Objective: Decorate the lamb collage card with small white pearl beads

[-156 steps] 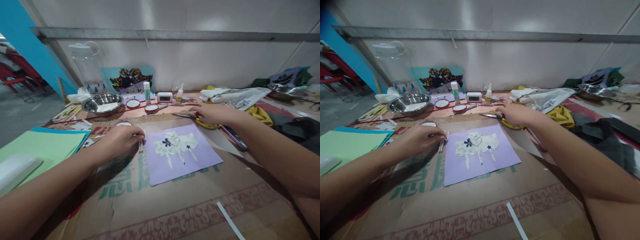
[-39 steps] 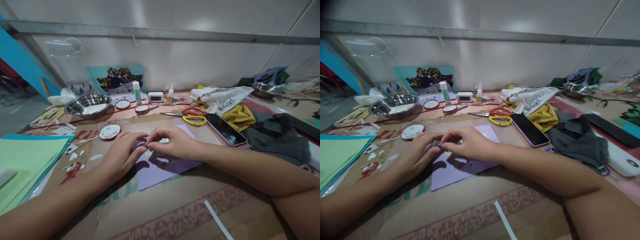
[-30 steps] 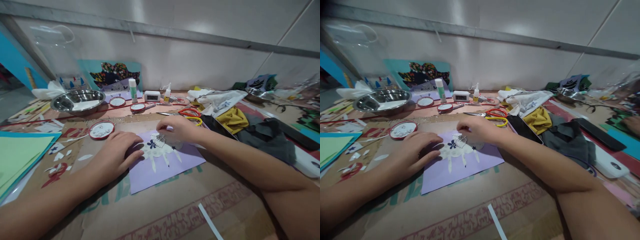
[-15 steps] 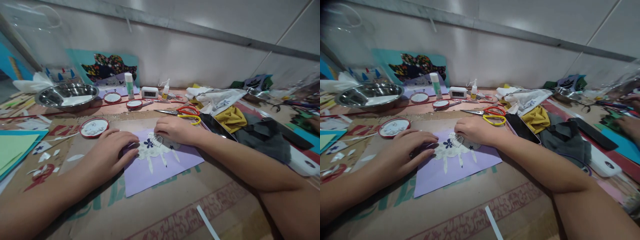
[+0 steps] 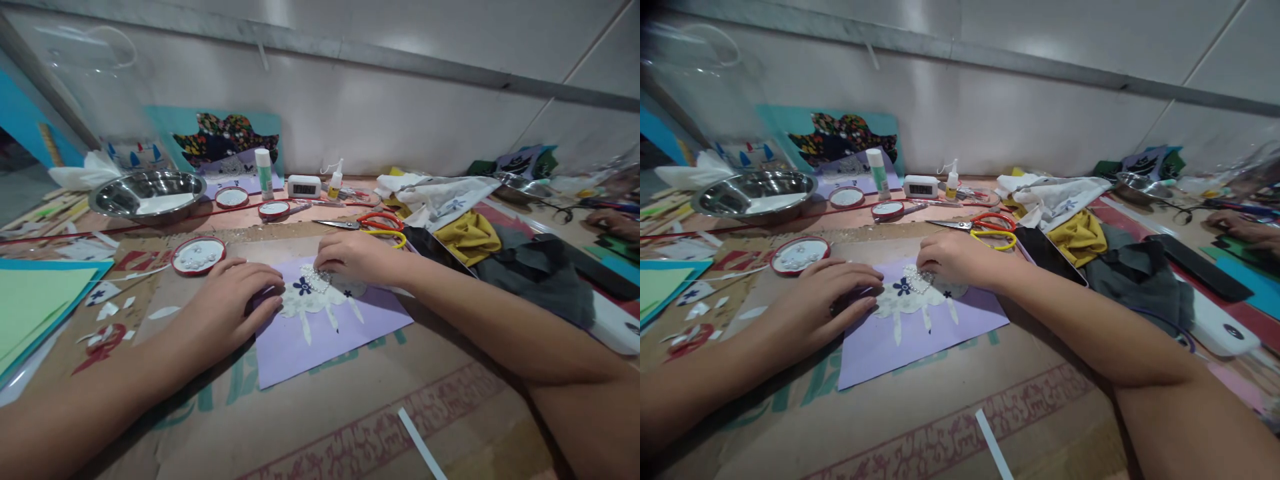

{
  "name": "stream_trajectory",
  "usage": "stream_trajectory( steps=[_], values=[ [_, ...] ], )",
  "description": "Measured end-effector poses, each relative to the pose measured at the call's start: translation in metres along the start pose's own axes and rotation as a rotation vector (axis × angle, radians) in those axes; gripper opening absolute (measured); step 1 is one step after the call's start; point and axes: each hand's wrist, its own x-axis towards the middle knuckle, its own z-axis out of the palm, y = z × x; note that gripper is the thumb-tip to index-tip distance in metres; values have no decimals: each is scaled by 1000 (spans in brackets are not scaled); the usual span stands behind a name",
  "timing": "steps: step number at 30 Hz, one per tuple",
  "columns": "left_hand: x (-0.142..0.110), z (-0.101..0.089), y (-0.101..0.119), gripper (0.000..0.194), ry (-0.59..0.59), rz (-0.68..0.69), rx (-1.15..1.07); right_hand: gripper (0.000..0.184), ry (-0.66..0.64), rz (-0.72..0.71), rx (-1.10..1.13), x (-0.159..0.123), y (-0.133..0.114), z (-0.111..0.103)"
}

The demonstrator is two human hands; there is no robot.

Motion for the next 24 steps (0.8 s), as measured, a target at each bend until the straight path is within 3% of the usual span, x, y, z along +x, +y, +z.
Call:
stream_trajectory(
  steps=[10,16,24],
  values=[
    [1,-1,2,27,-2,2,0,12,-42,162,62,2,-7,-8],
    [0,0,2,25,9,6,4,13,-19,60,17,2,-6,-3],
    [0,1,1,25,23,30,21,14,3,25,-8,1,-4,0]
  ],
)
